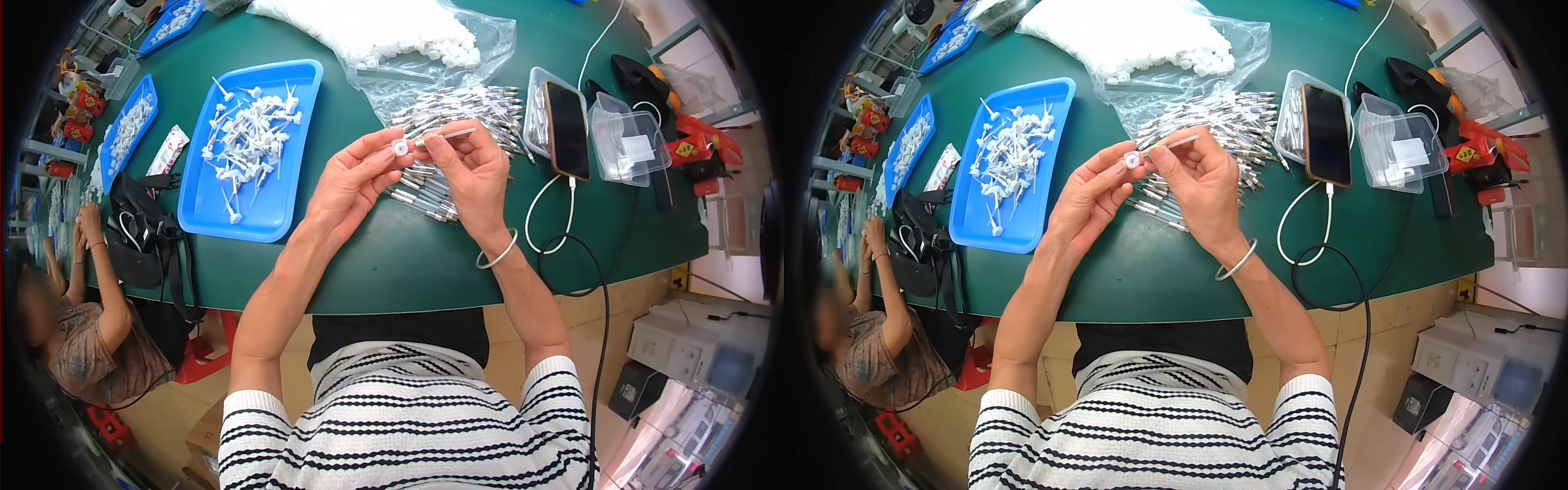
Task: The person repeatedly picks up a small white plastic cap and a metal rod from a table, inserts the cap onto the rod, and places the assembled unit into a blue tray. The process is repeated continuously throughout the clip.
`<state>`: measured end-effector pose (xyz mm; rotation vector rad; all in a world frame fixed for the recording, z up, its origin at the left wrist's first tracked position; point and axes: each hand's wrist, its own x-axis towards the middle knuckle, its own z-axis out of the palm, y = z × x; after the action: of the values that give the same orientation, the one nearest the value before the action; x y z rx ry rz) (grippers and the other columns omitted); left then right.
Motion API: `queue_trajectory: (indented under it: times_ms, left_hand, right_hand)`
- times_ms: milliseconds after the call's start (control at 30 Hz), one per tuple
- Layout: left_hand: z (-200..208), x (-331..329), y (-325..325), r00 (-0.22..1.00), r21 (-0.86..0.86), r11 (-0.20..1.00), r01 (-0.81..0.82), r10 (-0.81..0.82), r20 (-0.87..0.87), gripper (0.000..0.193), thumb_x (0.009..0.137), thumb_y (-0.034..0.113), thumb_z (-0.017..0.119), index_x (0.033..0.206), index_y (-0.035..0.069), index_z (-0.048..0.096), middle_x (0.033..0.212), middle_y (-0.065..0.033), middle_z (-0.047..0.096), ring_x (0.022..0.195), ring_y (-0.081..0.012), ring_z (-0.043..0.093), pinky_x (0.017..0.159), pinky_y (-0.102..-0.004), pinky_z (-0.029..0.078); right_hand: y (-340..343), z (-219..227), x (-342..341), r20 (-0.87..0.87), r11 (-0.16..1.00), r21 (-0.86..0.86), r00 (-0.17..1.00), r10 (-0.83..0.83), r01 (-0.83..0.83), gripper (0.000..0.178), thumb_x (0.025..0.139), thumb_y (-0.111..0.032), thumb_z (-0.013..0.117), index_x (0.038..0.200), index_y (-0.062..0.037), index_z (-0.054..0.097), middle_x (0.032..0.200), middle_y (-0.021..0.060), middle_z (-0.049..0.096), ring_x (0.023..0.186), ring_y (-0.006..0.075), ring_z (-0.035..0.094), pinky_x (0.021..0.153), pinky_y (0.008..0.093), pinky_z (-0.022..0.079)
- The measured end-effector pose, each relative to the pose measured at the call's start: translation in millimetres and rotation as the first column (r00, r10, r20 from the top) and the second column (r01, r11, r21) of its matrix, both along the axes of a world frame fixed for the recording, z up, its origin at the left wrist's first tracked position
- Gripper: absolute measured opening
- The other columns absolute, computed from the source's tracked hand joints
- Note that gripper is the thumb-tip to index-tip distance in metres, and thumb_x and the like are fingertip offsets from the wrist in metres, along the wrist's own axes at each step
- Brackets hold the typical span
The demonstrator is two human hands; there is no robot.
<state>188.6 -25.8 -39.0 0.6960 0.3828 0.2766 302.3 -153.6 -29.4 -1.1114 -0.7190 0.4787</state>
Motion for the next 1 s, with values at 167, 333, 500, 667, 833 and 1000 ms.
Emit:
queue_trajectory:
  times_ms: [167, 333, 500, 667, 833, 1000]
  left_hand:
    - [-0.9, 0.0, 0.1, 1.0, 0.002, 1.0, 0.007, -0.007, 0.0, 0.031, 0.09, 0.003, 0.059, 0.12, -0.003, 0.057, 0.104, -0.0146, 0.066, 0.094, -0.0182, 0.067, 0.076, -0.0214, 0.057]
    - [-1.4, 0.6, -0.4, 1.0, -0.009, 1.0, 0.0, 0.0, -0.005, 0.03, 0.09, 0.003, 0.06, 0.119, -0.004, 0.057, 0.103, -0.0146, 0.066, 0.093, -0.0182, 0.067, 0.075, -0.0214, 0.057]
    - [-1.4, 0.7, -0.1, 1.0, -0.011, 1.0, 0.003, -0.003, -0.004, 0.03, 0.09, 0.003, 0.06, 0.119, -0.004, 0.057, 0.104, -0.0144, 0.066, 0.093, -0.0182, 0.067, 0.075, -0.0217, 0.058]
    - [-2.2, -0.3, -1.4, 1.0, -0.014, 1.0, 0.001, -0.002, -0.009, 0.03, 0.09, 0.003, 0.06, 0.119, -0.004, 0.058, 0.103, -0.0135, 0.066, 0.092, -0.0182, 0.067, 0.075, -0.0217, 0.058]
    - [0.3, 1.2, -1.3, 1.0, -0.002, 1.0, 0.001, -0.002, -0.019, 0.03, 0.089, 0.004, 0.061, 0.118, -0.003, 0.058, 0.102, -0.0119, 0.066, 0.092, -0.0183, 0.067, 0.074, -0.0213, 0.058]
    - [0.6, 0.9, -1.4, 1.0, -0.011, 1.0, 0.004, -0.005, -0.016, 0.03, 0.089, 0.004, 0.062, 0.118, -0.004, 0.058, 0.102, -0.0121, 0.066, 0.093, -0.0185, 0.067, 0.074, -0.021, 0.058]
  right_hand:
    - [0.3, -0.4, -2.2, 0.094, 0.998, -0.025, 0.994, -0.062, 0.065, 0.01, 0.09, -0.007, 0.063, 0.093, -0.0001, 0.057, 0.085, 0.0069, 0.067, 0.08, 0.0108, 0.065, 0.072, 0.0231, 0.052]
    - [0.6, -1.7, -1.4, 0.2, 0.992, -0.042, 0.974, -0.107, 0.118, 0.01, 0.088, -0.008, 0.065, 0.09, -0.0005, 0.058, 0.082, 0.0068, 0.068, 0.078, 0.0111, 0.066, 0.07, 0.0241, 0.053]
    - [0.3, 2.1, -1.7, 0.319, 0.983, -0.054, 0.936, -0.15, 0.176, 0.009, 0.085, -0.006, 0.066, 0.089, -0.0007, 0.059, 0.081, 0.0073, 0.068, 0.075, 0.0137, 0.068, 0.068, 0.0257, 0.054]
    - [-0.1, 1.3, -0.5, 0.443, 0.978, -0.034, 0.88, -0.17, 0.206, 0.01, 0.083, -0.003, 0.067, 0.089, -0.0009, 0.059, 0.08, 0.0081, 0.067, 0.074, 0.016, 0.068, 0.066, 0.0263, 0.053]
    - [-0.3, 3.7, -1.0, 0.465, 0.98, -0.037, 0.871, -0.158, 0.197, 0.01, 0.083, -0.003, 0.067, 0.088, -0.0008, 0.059, 0.079, 0.0082, 0.067, 0.073, 0.0169, 0.068, 0.064, 0.0273, 0.053]
    - [-1.2, 4.8, -1.0, 0.514, 0.975, -0.045, 0.842, -0.165, 0.218, 0.01, 0.083, -0.003, 0.067, 0.089, -0.0011, 0.059, 0.079, 0.0089, 0.067, 0.072, 0.018, 0.068, 0.063, 0.0277, 0.053]
